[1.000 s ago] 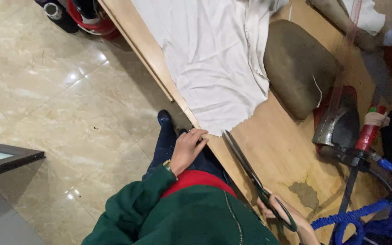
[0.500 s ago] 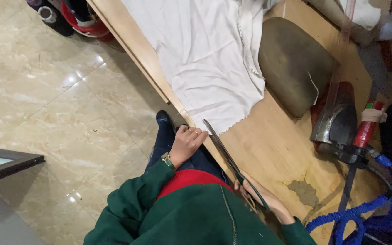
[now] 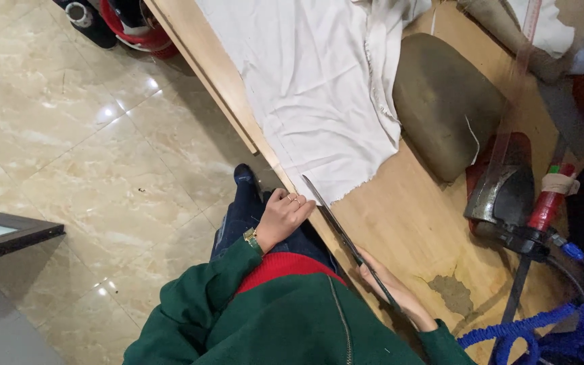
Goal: Measuring a piece of fabric with a ruler, marking it with a pencil, and then cutting along the line with scissors.
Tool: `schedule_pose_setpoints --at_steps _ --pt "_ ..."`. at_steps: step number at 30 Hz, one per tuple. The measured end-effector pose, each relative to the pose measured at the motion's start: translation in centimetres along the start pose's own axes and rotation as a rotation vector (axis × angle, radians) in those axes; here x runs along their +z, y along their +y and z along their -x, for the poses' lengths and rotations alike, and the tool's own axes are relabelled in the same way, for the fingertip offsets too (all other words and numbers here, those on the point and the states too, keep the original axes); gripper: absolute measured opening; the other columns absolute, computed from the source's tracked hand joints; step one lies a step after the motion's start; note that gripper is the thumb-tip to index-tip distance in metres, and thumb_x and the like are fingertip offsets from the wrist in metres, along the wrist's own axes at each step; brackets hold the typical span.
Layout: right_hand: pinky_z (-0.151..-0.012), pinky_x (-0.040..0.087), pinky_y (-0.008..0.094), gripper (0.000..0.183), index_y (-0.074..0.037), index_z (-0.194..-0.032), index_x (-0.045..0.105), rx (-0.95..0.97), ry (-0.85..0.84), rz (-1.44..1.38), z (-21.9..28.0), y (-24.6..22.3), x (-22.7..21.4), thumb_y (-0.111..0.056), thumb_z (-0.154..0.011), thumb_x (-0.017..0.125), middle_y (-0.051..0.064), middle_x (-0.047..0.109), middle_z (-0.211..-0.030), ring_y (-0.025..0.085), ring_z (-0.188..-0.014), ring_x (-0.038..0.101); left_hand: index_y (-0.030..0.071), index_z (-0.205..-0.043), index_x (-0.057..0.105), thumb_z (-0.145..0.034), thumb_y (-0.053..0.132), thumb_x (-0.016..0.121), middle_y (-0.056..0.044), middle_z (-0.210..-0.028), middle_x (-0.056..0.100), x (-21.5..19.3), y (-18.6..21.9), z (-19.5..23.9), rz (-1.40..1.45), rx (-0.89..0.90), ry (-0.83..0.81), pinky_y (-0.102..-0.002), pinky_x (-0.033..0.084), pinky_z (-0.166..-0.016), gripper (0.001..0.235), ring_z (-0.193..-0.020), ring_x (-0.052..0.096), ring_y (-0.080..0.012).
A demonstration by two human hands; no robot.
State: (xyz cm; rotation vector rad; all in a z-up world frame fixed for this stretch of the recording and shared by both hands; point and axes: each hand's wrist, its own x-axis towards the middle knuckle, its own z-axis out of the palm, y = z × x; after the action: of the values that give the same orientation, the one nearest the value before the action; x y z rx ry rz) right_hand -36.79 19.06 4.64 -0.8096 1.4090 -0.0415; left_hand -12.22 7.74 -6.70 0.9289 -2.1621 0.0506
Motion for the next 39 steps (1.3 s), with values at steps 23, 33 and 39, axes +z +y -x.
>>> schedule_pose_setpoints --at_steps 23,33,39 --pt "-0.077 0.045 0.038 0.079 -0.018 -0.163 0.03 -0.135 -0.033 0.012 -4.4 -1.4 -0.3 -0.06 -0.097 0.04 0.015 0.052 -0.109 0.02 -0.089 0.051 0.014 -0.086 0.069 -0.099 0.016 0.071 -0.001 -0.071 0.054 0.9 -0.1 1.4 0.164 -0.09 -0.068 -0.033 0.039 -0.067 0.014 -0.064 0.056 -0.0184" --pt "-0.043 0.038 0.021 0.066 -0.016 -0.155 0.047 -0.172 0.008 -0.108 -4.5 -3.1 0.3 -0.054 -0.102 0.045 -0.005 0.044 -0.069 0.006 -0.053 0.042 0.015 -0.086 0.068 -0.1 0.02 0.066 -0.002 -0.068 0.052 1.8 -0.4 2.3 0.181 -0.1 -0.05 -0.033 0.046 -0.071 0.014 -0.065 0.059 -0.0199" --pt "-0.068 0.055 0.04 0.067 -0.014 -0.155 0.044 -0.198 0.034 0.083 -4.9 -3.9 0.3 -0.056 -0.103 0.04 0.012 0.058 -0.095 0.026 -0.085 0.059 0.013 -0.089 0.071 -0.097 0.02 0.071 -0.002 -0.068 0.058 0.6 -0.5 1.9 0.431 -0.241 -0.185 -0.034 0.046 -0.075 0.01 -0.068 0.064 -0.0207"
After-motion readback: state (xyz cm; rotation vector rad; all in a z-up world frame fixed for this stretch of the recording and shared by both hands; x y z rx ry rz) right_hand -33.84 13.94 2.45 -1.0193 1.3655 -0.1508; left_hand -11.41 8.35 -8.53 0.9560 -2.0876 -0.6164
